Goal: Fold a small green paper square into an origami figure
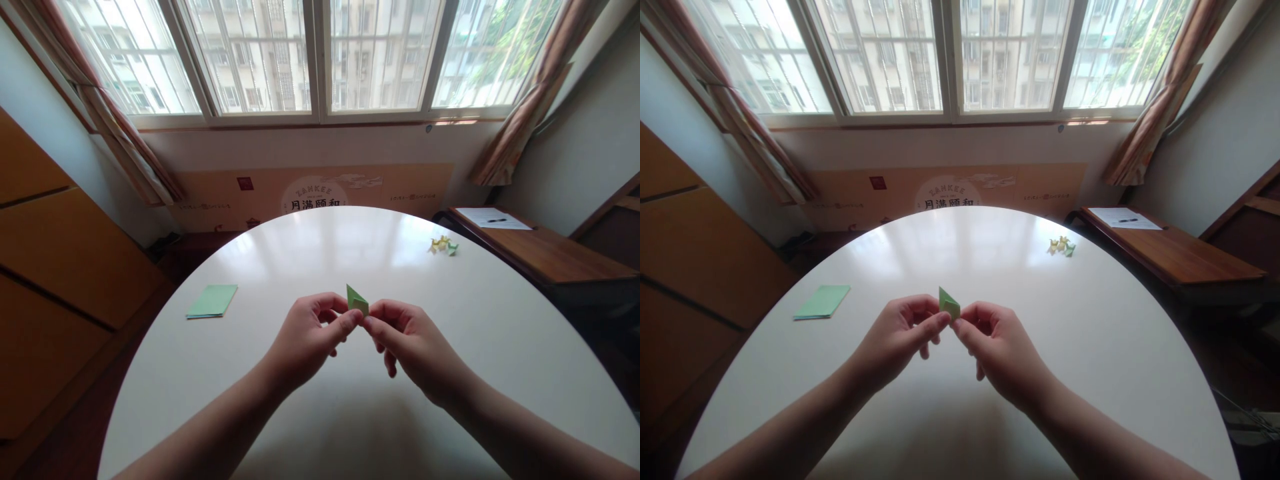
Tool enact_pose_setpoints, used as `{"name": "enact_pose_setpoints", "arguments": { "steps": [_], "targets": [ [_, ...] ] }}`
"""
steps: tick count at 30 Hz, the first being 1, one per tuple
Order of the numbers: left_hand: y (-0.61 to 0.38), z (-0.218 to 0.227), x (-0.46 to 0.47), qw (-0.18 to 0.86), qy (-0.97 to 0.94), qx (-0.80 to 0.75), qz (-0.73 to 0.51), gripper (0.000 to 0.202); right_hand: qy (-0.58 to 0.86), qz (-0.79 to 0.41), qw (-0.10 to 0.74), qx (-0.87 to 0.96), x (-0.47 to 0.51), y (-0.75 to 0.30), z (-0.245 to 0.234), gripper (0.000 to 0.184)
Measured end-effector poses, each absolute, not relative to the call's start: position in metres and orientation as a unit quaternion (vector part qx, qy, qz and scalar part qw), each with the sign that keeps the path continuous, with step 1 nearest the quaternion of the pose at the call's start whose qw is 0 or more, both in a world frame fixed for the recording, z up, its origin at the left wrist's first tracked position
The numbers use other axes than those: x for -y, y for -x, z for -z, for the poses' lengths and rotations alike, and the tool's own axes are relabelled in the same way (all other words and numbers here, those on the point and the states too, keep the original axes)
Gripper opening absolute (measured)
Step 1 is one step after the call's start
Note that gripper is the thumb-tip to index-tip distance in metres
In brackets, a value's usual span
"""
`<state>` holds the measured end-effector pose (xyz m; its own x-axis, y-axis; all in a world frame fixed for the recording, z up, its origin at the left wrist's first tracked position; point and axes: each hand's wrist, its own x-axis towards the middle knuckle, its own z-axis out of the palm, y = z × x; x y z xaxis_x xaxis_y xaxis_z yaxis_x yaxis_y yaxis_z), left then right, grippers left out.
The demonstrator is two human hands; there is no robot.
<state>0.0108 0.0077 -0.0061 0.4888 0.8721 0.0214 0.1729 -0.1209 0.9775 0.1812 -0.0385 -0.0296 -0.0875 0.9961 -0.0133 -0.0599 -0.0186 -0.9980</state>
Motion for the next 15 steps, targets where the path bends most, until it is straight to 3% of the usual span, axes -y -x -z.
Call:
{"name": "enact_pose_setpoints", "arguments": {
  "steps": [8, 15],
  "targets": [
    [-0.0158, 0.0089, -0.0056, 0.636, -0.505, -0.406, -0.419, 0.024, 0.458, -0.542, 0.505, 0.492, 0.0384, -0.1819, 0.0301, 0.023],
    [-0.0183, 0.0094, -0.0022, 0.663, -0.474, -0.408, -0.411, 0.021, 0.459, -0.480, 0.550, 0.506, 0.0397, -0.1801, 0.0335, 0.022]
  ]
}}
